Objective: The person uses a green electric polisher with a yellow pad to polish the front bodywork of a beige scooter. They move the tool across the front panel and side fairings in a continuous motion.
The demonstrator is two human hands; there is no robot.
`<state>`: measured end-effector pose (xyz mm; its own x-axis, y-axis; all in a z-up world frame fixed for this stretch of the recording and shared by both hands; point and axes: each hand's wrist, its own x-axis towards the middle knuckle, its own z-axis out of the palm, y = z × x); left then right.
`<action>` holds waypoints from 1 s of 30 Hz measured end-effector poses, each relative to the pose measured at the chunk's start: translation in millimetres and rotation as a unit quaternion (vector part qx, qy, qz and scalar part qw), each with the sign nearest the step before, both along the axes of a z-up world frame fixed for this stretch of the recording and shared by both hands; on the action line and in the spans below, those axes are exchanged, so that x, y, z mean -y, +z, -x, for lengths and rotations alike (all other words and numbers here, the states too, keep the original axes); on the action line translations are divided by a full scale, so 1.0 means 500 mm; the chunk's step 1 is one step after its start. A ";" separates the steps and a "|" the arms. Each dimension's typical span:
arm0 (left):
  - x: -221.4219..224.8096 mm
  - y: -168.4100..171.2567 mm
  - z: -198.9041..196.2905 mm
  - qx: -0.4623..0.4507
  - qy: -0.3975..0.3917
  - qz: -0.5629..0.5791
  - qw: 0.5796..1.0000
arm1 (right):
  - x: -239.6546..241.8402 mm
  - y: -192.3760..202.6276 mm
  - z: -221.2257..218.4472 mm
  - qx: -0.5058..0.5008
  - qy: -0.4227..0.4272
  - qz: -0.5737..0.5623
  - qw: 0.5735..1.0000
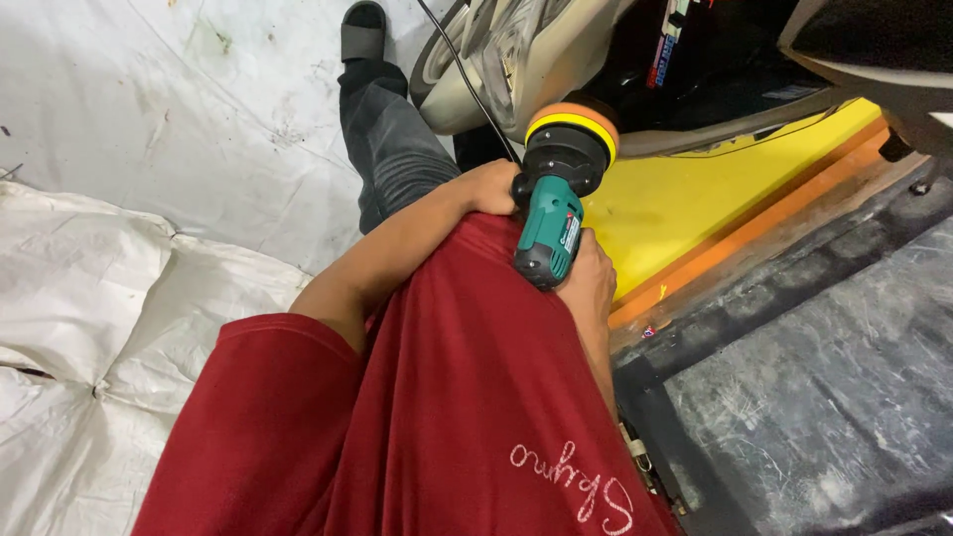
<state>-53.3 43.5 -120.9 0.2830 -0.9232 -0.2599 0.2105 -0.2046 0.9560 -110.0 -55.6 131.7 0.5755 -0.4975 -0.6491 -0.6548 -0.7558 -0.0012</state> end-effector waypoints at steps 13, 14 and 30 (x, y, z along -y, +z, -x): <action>-0.007 0.008 -0.008 -0.034 -0.020 -0.003 0.999 | -0.017 0.013 -0.002 0.014 -0.030 -0.014 0.999; -0.005 0.007 -0.008 -0.029 -0.025 -0.005 0.999 | -0.014 0.009 0.005 0.013 -0.027 -0.011 0.999; 0.007 -0.012 0.009 0.021 -0.037 0.001 0.999 | -0.023 0.017 -0.001 0.040 -0.059 -0.021 0.997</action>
<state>-57.7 40.1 -126.8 0.2255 -0.9421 -0.2481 0.1550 -0.2167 0.9638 -109.5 -44.3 140.4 0.5662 -0.5381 -0.6244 -0.7352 -0.6723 -0.0873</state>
